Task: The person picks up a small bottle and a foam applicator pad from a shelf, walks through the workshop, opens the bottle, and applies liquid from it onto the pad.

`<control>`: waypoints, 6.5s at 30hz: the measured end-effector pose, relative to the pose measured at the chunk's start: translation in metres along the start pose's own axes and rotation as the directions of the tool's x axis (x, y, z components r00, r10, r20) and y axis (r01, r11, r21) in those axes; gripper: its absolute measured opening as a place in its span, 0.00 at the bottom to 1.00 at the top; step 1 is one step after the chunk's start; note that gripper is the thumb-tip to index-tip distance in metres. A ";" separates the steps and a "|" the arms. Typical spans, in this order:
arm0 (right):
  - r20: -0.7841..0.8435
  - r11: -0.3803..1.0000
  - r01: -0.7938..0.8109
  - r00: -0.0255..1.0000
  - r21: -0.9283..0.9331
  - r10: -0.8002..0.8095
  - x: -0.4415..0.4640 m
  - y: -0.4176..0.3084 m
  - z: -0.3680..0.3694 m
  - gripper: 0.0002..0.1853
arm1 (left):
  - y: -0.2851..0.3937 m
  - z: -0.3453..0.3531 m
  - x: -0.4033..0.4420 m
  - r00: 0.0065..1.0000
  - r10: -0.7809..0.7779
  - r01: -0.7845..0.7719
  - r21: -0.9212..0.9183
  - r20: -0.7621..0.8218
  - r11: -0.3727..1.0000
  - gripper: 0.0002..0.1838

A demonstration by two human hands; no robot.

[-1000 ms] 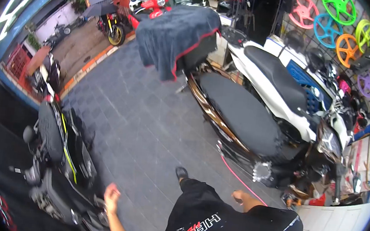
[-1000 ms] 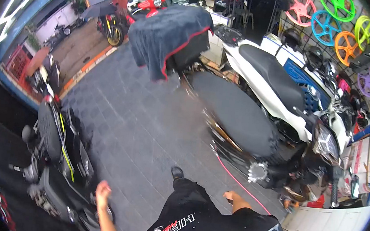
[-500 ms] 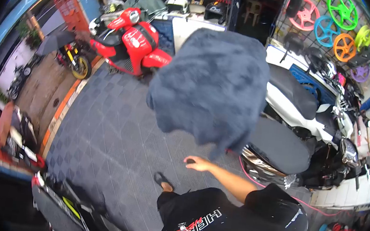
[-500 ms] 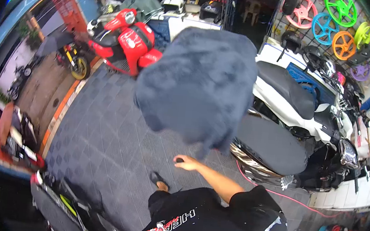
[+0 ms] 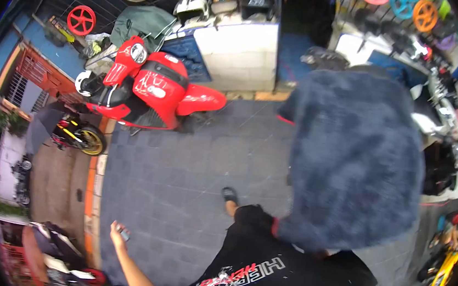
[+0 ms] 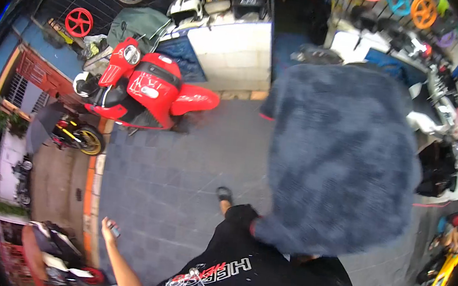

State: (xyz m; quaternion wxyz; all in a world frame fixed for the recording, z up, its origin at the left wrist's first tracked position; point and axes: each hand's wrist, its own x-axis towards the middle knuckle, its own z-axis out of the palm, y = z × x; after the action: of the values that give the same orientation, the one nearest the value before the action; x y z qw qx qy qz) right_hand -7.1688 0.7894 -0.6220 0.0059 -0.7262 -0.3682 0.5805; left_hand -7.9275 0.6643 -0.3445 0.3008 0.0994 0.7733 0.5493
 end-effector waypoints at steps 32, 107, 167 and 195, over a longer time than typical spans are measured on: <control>-0.687 0.687 0.715 0.435 -0.128 -0.581 0.123 -0.722 -0.237 0.19 | 0.097 0.955 0.426 -0.081 -0.661 -0.836 0.310 0.746 0.453 0.20; -0.913 0.661 0.743 -0.190 0.106 0.360 0.413 -0.689 -0.854 0.15 | 0.126 1.481 0.188 -0.069 -0.784 -0.820 0.413 0.617 0.397 0.27; 0.796 0.341 0.743 0.605 -0.576 0.024 0.366 -0.929 -0.038 0.22 | -0.063 0.739 0.095 0.886 -0.461 0.461 0.012 0.049 0.887 0.25; -0.029 0.764 0.429 0.879 0.481 -0.476 0.220 -0.724 -0.049 0.18 | 0.029 0.402 0.337 0.520 -0.584 -0.103 0.725 0.623 0.681 0.18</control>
State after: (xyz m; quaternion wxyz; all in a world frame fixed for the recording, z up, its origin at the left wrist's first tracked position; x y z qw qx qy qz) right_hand -7.4972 1.4564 -0.4749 0.3053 -0.5634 -0.3792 0.6675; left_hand -7.9708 1.1556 -0.5246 0.6445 0.3276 0.6886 0.0561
